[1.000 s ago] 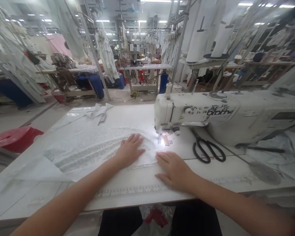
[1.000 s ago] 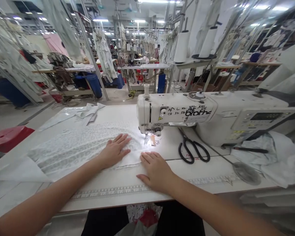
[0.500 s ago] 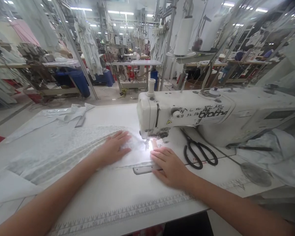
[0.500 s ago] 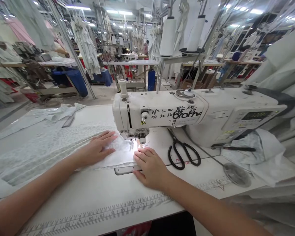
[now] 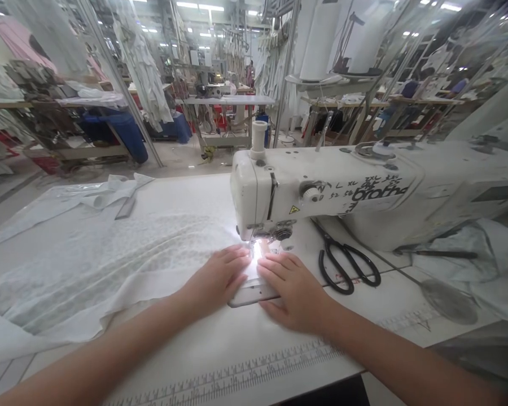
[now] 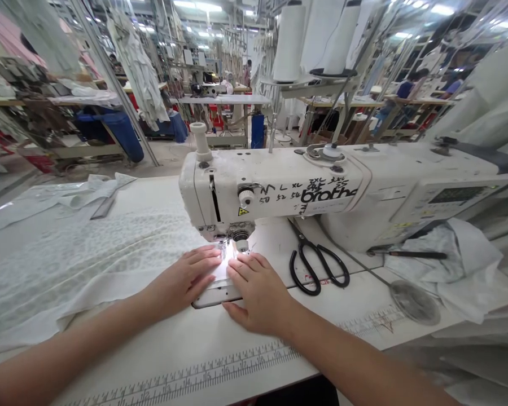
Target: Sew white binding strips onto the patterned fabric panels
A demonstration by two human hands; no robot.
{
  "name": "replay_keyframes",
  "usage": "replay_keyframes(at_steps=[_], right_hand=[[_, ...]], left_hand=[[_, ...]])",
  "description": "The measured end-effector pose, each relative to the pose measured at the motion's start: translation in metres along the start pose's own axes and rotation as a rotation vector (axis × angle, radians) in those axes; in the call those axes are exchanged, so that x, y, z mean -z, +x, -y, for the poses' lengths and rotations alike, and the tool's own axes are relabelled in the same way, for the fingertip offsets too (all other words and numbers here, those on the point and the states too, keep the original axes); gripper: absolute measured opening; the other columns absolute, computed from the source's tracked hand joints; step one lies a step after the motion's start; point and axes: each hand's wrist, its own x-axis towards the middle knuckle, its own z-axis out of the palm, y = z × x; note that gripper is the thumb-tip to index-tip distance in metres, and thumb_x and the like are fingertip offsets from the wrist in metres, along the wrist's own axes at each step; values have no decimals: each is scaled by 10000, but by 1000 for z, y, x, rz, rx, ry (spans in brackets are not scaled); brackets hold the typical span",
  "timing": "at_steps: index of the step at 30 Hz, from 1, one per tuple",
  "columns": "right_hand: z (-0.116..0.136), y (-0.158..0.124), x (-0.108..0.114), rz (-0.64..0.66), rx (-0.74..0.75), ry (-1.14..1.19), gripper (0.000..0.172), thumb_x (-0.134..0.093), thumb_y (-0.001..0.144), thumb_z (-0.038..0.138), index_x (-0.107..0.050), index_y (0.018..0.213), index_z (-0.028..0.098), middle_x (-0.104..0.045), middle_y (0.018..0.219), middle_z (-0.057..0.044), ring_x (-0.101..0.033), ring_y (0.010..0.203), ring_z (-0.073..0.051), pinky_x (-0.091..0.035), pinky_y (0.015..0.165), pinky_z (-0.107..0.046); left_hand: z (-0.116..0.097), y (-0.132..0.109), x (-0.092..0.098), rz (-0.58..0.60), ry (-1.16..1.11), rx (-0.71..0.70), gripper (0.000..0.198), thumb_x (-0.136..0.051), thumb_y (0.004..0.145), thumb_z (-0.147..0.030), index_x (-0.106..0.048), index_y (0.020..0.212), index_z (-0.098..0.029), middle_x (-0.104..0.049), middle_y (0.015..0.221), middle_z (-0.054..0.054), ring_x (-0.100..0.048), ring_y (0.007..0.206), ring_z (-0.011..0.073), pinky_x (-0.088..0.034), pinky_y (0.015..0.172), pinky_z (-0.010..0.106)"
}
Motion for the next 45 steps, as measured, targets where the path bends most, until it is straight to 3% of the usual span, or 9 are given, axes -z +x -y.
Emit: replay_keyframes(at_steps=[16, 22, 32, 37, 45], right_hand=[[0, 4, -2, 87, -85, -34, 587, -474, 827, 444, -457, 1285, 76, -469, 1323, -128, -383, 1176, -316, -238, 1047, -488], [-1, 3, -1, 97, -78, -27, 604, -478, 826, 444, -444, 1300, 72, -458, 1333, -129, -374, 1189, -315, -235, 1056, -479], [-3, 1, -2, 65, -42, -21, 573, -473, 842, 412, -462, 1282, 45, -476, 1316, -144, -349, 1230, -307, -254, 1062, -470], [-2, -4, -1, 44, 33, -12, 480, -456, 860, 365, -527, 1215, 50, -525, 1271, -134, -377, 1217, -292, -294, 1043, -454], [-2, -4, 1, 8, 25, 4, 472, -513, 828, 344, -524, 1199, 51, -521, 1255, -153, -381, 1211, -295, -315, 1035, -460]], left_hand=[[5, 6, 3, -33, 22, -56, 295, -419, 878, -178, -489, 1165, -188, -524, 1247, 77, -427, 1202, 222, -382, 1001, 420], [4, 7, 3, -29, -6, -125, 230, -407, 897, -183, -551, 1076, -187, -584, 1137, 57, -466, 1140, 206, -397, 975, 393], [4, 7, 7, -41, -53, -142, 249, -412, 907, -197, -564, 1104, -190, -587, 1152, 64, -487, 1111, 203, -415, 962, 381], [6, 1, 8, 10, -81, -178, 262, -407, 916, -190, -576, 1115, -217, -581, 1184, 40, -476, 1133, 189, -399, 983, 366], [9, 3, 11, 39, -99, -170, 283, -404, 920, -215, -583, 1139, -230, -572, 1210, 52, -489, 1139, 195, -390, 992, 374]])
